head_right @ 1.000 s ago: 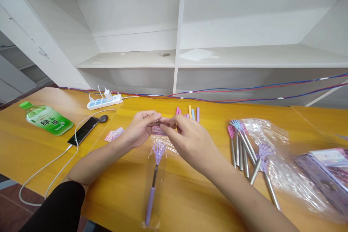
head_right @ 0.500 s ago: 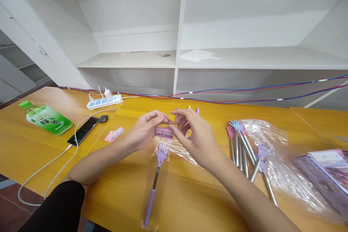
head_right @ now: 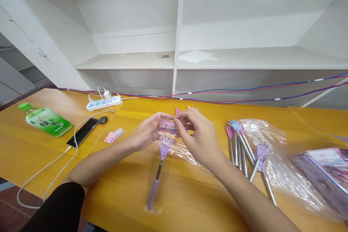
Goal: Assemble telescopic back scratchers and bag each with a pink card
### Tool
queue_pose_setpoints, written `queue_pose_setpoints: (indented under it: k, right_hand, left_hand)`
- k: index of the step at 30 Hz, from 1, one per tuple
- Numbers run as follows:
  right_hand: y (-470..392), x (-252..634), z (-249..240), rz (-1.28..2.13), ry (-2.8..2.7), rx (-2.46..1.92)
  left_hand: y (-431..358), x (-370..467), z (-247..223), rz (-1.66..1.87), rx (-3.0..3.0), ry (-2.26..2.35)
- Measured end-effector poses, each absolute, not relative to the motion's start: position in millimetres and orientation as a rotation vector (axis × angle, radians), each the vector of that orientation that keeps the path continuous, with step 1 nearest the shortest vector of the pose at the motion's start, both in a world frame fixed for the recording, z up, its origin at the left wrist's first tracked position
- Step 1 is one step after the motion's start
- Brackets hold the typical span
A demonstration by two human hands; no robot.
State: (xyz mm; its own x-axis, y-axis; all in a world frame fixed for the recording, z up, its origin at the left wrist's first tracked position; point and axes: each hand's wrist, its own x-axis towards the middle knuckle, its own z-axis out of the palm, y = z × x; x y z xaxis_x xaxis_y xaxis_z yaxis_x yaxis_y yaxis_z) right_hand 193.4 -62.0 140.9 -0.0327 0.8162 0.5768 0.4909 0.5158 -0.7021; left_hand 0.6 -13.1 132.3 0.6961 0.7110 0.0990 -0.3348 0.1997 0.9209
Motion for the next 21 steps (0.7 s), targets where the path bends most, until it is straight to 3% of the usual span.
queue_pose_setpoints:
  k: [8,15,21]
  right_hand:
    - [-61,204,143,0.297,-1.702,-1.105]
    - [-52,209,125,-0.418,-1.963,-0.979]
    - [-56,210,120,-0.275,-1.933,-1.097]
  left_hand:
    - [-11,0,122,0.527,1.352,0.468]
    - [-13,-1,125,0.543,1.257,0.473]
    - [-15,0,124,0.611,1.225,0.392]
